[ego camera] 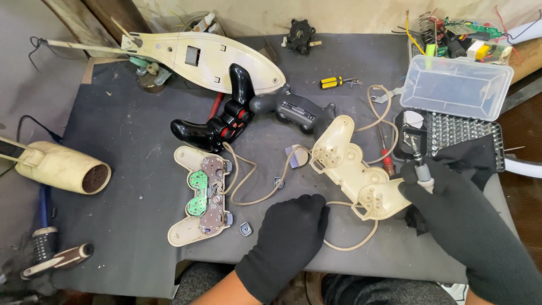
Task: Disassembling and inspecting the internal components of a game controller for repair on a workbench.
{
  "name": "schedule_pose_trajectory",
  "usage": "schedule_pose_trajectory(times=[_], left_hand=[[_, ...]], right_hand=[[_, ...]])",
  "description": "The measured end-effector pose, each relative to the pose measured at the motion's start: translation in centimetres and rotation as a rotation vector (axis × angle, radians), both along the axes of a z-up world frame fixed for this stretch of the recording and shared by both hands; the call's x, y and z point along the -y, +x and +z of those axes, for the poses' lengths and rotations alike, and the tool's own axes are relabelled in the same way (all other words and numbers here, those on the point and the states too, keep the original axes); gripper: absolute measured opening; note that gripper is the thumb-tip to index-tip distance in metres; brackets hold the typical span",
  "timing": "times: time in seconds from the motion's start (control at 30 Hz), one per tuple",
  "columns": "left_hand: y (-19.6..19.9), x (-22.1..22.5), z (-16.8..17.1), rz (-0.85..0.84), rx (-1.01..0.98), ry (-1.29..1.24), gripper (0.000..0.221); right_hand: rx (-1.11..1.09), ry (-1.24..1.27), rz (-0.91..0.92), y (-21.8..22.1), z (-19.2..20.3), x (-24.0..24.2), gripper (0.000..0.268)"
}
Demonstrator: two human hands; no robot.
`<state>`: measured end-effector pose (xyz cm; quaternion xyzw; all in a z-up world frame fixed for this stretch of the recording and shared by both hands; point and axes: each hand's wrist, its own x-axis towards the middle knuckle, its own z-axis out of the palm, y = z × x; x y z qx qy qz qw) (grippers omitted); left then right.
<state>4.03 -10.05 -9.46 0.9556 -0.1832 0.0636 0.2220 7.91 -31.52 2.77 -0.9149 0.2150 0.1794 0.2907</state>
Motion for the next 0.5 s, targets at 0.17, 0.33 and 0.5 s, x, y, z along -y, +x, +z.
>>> schedule_pose_trajectory(times=[0.17, 0.33, 0.5], left_hand=[[0.1, 1.0, -0.5, 0.004, 0.105, 0.031, 0.017], [0.6, 2.4, -1.8, 0.034, 0.182, 0.091, 0.005], [1.0, 1.6, 0.3, -0.01, -0.009, -0.148, 0.016]], right_hand=[[0.067, 0.039, 0.035, -0.7, 0.4, -0.4, 0.02], [0.008, 0.05, -0.066, -1.4, 2.6, -3.6, 0.027], [0.089, 0.161, -0.074, -1.4, 2.5, -4.5, 0.026]])
